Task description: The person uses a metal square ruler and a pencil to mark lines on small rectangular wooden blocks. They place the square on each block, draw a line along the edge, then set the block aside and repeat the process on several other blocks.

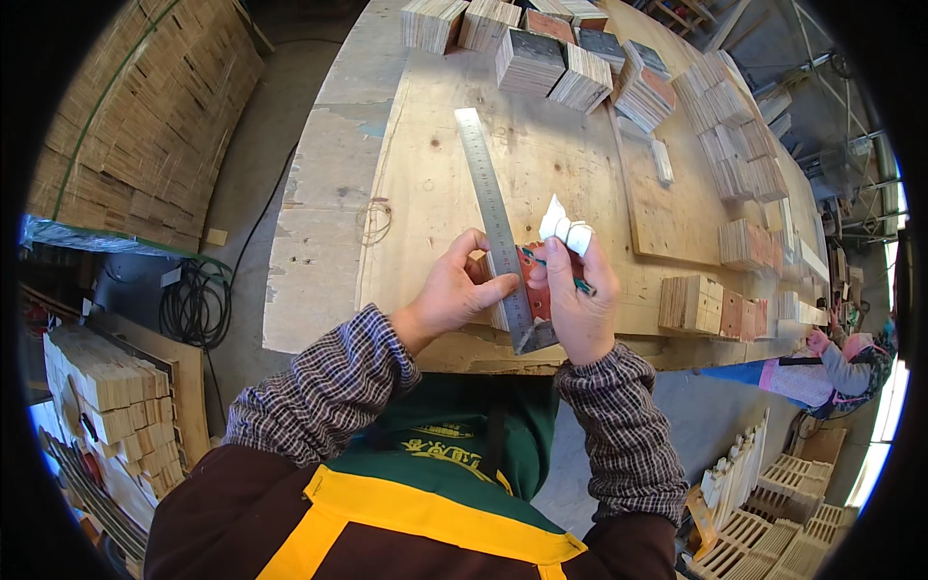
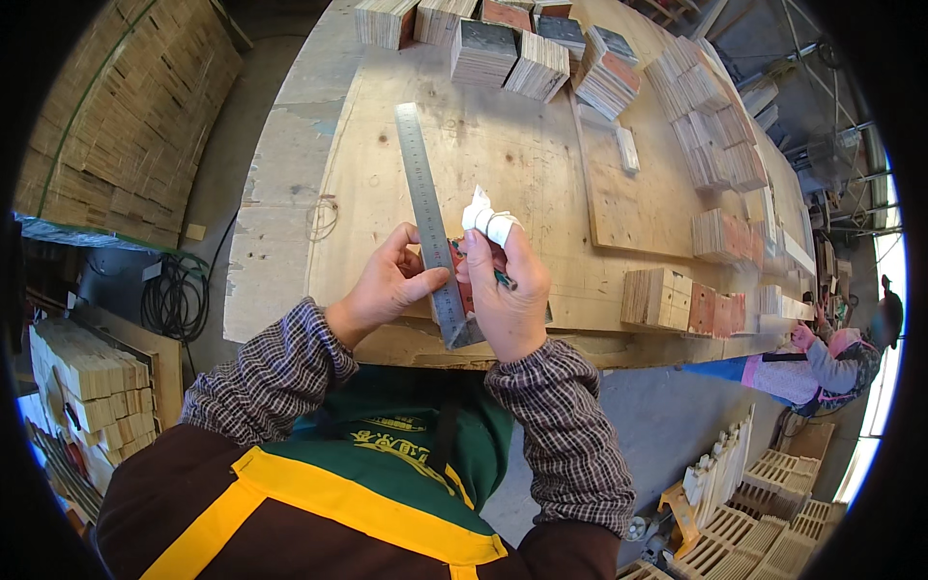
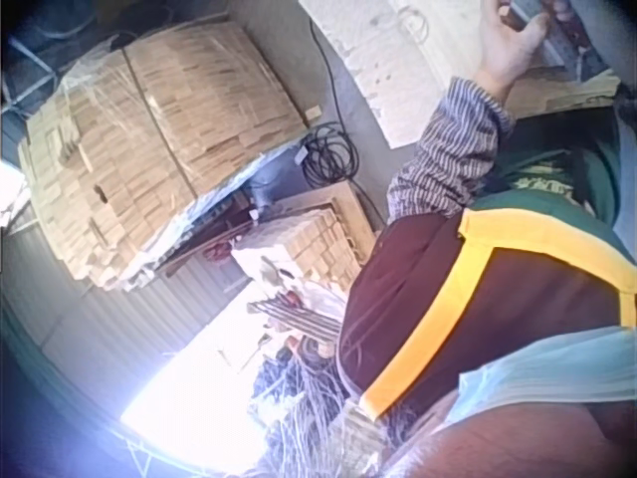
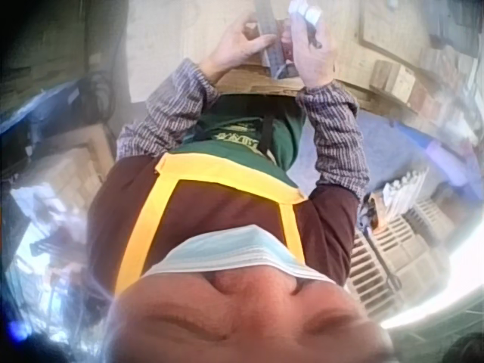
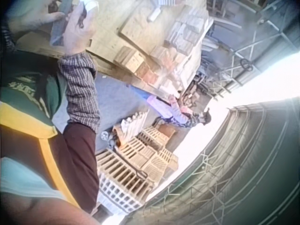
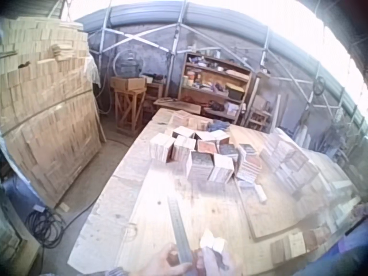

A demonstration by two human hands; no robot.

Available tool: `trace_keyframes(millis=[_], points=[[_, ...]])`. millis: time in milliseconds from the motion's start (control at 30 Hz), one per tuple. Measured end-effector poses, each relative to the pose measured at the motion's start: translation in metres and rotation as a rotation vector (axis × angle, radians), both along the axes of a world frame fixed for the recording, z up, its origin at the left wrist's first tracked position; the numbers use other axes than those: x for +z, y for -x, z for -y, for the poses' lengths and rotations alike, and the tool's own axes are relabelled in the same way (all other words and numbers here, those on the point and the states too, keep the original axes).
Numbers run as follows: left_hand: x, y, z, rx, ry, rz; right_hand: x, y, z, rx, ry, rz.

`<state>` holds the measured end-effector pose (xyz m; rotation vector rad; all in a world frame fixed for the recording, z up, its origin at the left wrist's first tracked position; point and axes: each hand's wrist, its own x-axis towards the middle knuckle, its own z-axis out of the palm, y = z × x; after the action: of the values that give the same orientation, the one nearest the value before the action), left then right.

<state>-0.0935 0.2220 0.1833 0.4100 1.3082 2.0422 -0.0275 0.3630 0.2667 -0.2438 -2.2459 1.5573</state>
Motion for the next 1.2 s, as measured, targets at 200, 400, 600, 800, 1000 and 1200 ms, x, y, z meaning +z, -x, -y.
trace_keyframes(millis=[200,400,600,800,1000,1200], points=[[0.009,-0.001,0.005,-0.001,0.11,-0.053,0.012,-0.044,0.002,-0.06,-0.028,0.12],[0.01,-0.002,0.005,-0.012,0.067,-0.006,0.02,-0.057,0.006,-0.085,0.021,0.177],[0.004,-0.003,-0.001,0.012,-0.048,0.034,0.008,-0.013,0.003,-0.056,0.058,0.101],[0.009,-0.001,0.005,-0.025,0.106,-0.01,0.028,-0.059,0.004,-0.062,0.011,0.221],[0.01,-0.002,0.004,-0.011,0.04,0.021,0.013,-0.035,0.005,-0.045,0.017,0.124],[0.007,-0.002,0.002,-0.015,0.004,0.041,0.013,-0.014,-0.001,-0.07,0.109,0.172]])
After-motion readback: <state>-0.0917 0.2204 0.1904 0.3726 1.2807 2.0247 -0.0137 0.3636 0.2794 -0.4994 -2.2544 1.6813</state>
